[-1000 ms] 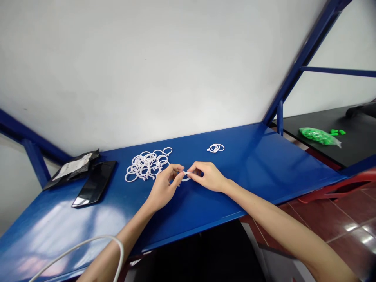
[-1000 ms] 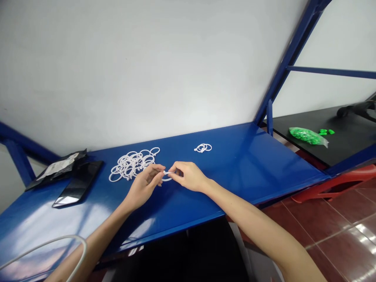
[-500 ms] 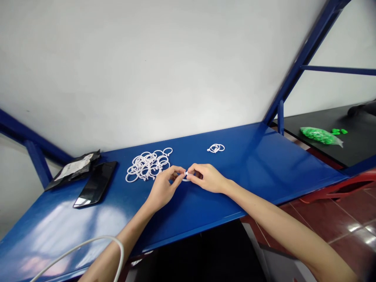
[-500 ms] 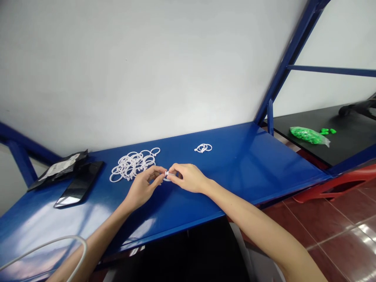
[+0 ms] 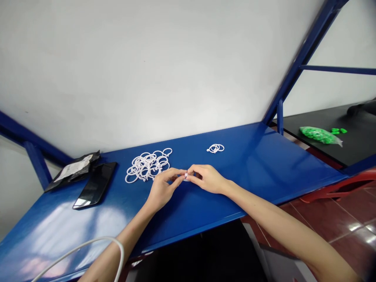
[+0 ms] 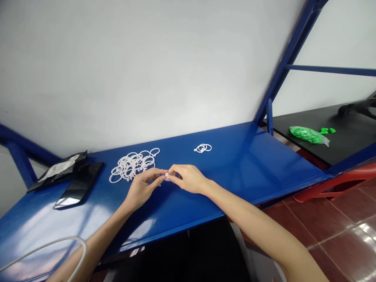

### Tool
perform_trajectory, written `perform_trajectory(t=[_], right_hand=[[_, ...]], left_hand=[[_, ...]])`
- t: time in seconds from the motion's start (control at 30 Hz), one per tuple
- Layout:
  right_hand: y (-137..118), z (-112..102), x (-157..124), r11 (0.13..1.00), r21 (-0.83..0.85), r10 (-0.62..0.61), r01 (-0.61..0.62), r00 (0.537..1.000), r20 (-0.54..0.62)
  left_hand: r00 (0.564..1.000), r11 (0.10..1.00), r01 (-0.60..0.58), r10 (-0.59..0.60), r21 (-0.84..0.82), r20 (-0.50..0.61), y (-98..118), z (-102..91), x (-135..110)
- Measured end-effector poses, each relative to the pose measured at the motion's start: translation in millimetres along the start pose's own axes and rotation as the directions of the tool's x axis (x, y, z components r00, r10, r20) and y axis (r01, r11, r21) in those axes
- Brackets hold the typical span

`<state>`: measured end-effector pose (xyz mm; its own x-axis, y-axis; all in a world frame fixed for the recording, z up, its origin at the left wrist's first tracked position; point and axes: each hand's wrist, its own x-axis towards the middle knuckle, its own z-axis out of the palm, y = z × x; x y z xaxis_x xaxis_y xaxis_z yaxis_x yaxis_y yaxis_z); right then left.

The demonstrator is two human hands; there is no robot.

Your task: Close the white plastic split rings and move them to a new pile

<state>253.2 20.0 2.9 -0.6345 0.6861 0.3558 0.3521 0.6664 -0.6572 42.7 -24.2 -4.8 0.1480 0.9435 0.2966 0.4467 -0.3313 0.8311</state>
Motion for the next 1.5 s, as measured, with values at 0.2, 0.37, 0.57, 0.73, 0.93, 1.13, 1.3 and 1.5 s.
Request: perform_trajectory(t=[0.2,0.37,0.57,0.73,0.93,1.13,1.3,1.5], right_hand=[[-4.5,-2.9,-0.5,1.000,0.012,-0.008,0.008,1.000,0.002],[-5.1,-2.2,-0.9,1.000,-0.009,-0.018,0.018,1.000,0.004],[-5.4,3.4,-4.5,0.997,-0.067,-0.049,0.050,0.999,0.006],[-6.2,6.0,-6.4,0.987,-0.132,-0.090,0.092,0.996,0.018],[-7.0,7.6,-5.6,0.959,-0.251,-0.112,0.129,0.990,0.080],[-0.1,4.9,3.6,0.986,-0.158,-0.050,0.049,0.999,-0.005],[22.7,-13.6,11.3,0.943,-0.308,0.070,-0.127,0.980,-0.188],[58.5,-40.8,11.9,0.719,-0.478,0.301,-0.505,0.846,-0.441]], left_hand=[[0.996,0.991,0.075,-0.081,-0.113,-0.046,4.8,2.0,-0.4],[0.998,1.000,-0.004,0.004,0.002,-0.059,5.6,1.1,-1.9],[0.976,0.968,-0.188,0.202,0.164,-0.076,6.9,2.1,-6.7],[0.934,0.919,-0.321,0.347,0.229,-0.084,8.3,2.0,-8.8],[0.915,0.879,-0.376,0.403,0.294,-0.035,2.4,2.6,-9.7],[0.919,0.825,-0.354,0.394,0.441,-0.001,-8.0,-2.6,2.4],[0.938,0.621,-0.193,0.343,0.760,-0.043,-28.6,-23.9,11.8],[0.984,0.468,-0.071,0.179,0.881,-0.016,-41.0,-32.2,11.1]])
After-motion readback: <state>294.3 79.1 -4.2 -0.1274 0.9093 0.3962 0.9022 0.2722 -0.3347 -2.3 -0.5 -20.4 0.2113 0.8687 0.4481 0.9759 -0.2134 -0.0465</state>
